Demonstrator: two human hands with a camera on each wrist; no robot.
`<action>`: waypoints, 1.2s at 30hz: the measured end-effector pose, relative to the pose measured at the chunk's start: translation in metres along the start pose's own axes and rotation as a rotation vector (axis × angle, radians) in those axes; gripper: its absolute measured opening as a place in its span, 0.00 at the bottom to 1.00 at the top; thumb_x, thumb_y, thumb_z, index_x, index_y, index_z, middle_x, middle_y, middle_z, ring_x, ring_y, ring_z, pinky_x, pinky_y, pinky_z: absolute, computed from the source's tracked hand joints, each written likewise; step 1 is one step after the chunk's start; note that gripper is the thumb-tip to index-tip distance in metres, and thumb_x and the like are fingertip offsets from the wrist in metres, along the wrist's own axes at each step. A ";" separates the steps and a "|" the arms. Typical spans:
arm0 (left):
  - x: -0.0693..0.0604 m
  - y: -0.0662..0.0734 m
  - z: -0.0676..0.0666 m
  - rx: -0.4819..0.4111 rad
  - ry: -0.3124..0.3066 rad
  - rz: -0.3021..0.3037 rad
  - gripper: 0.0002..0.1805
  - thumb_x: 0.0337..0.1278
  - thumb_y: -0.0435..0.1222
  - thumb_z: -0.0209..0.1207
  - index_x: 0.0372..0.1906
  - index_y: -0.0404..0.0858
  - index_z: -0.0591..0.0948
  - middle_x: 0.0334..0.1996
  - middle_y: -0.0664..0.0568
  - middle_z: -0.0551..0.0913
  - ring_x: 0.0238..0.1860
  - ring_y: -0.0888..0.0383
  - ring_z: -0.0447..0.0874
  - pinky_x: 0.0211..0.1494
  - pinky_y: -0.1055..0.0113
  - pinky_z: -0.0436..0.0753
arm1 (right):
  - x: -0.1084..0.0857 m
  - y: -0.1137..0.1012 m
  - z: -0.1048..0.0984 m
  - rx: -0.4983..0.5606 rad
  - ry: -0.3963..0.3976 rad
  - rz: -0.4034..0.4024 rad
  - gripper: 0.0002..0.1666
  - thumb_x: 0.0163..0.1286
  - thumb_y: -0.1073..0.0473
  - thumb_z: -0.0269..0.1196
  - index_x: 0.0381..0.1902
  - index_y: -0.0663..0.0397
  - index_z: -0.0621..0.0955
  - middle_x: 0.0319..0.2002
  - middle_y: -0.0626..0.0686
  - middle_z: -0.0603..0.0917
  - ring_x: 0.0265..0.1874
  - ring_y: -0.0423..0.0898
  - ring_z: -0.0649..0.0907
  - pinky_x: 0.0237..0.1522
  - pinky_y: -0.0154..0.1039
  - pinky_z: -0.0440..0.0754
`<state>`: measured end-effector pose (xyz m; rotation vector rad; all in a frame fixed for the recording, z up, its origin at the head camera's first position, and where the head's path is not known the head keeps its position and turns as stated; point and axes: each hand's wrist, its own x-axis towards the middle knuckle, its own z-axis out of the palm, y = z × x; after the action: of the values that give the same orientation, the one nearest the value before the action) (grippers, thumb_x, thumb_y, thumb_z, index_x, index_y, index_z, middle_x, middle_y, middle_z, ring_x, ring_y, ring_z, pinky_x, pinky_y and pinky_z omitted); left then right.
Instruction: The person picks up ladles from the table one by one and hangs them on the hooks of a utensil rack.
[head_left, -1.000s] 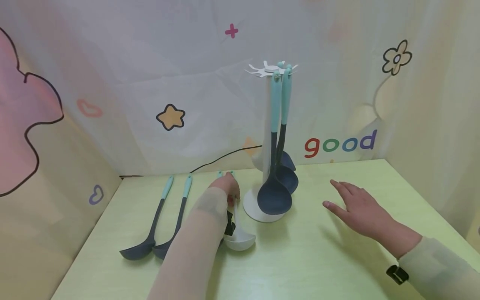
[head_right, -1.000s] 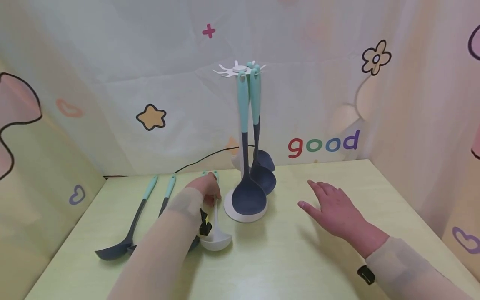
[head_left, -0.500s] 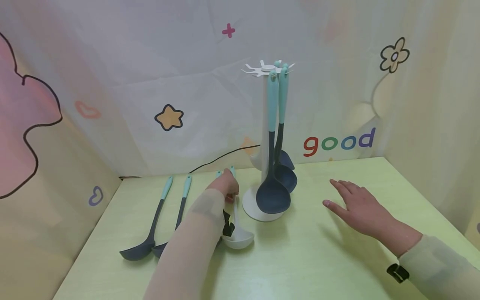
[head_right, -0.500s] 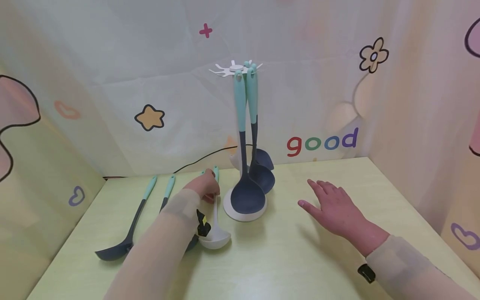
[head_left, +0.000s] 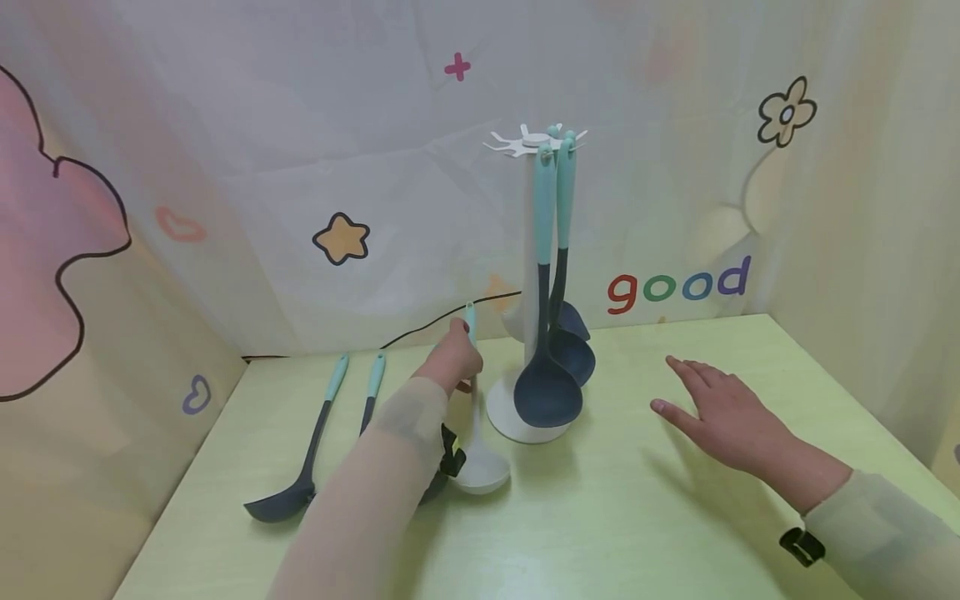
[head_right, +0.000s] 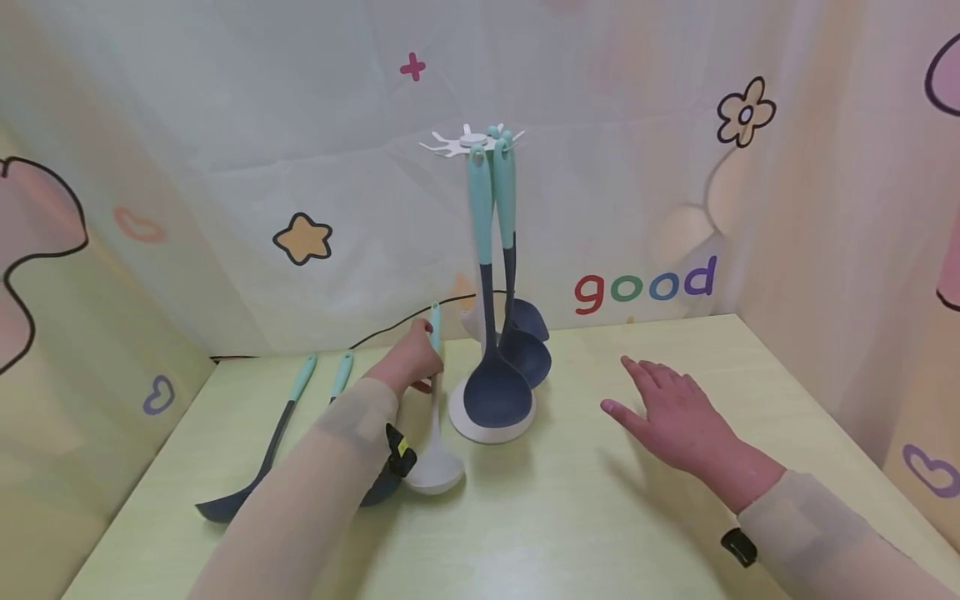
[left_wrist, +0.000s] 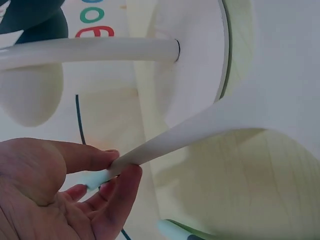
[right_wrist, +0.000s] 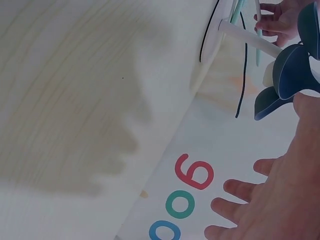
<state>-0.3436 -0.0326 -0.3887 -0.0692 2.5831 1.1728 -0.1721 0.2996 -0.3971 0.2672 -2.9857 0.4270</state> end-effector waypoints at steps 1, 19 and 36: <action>0.000 0.001 -0.001 0.001 0.007 0.010 0.37 0.62 0.24 0.57 0.70 0.45 0.54 0.56 0.37 0.71 0.41 0.46 0.79 0.27 0.62 0.85 | 0.000 -0.001 -0.001 0.001 0.000 -0.001 0.50 0.74 0.32 0.50 0.76 0.63 0.56 0.70 0.71 0.62 0.67 0.72 0.62 0.66 0.71 0.53; -0.033 0.009 -0.012 -0.026 0.248 0.290 0.33 0.64 0.29 0.57 0.69 0.47 0.57 0.45 0.49 0.78 0.30 0.52 0.79 0.29 0.64 0.76 | 0.016 -0.013 -0.013 0.023 0.031 -0.010 0.50 0.74 0.30 0.48 0.76 0.61 0.56 0.71 0.68 0.63 0.68 0.70 0.62 0.66 0.67 0.58; -0.049 0.016 -0.017 -0.276 0.393 0.453 0.29 0.70 0.33 0.56 0.68 0.53 0.58 0.48 0.52 0.75 0.42 0.54 0.78 0.37 0.60 0.80 | 0.047 -0.056 -0.095 0.215 0.127 -0.014 0.42 0.77 0.33 0.43 0.78 0.52 0.56 0.70 0.64 0.66 0.68 0.66 0.65 0.62 0.69 0.62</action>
<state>-0.3040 -0.0389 -0.3521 0.2673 2.8384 1.8368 -0.1988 0.2666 -0.2852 0.2694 -2.8138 0.7364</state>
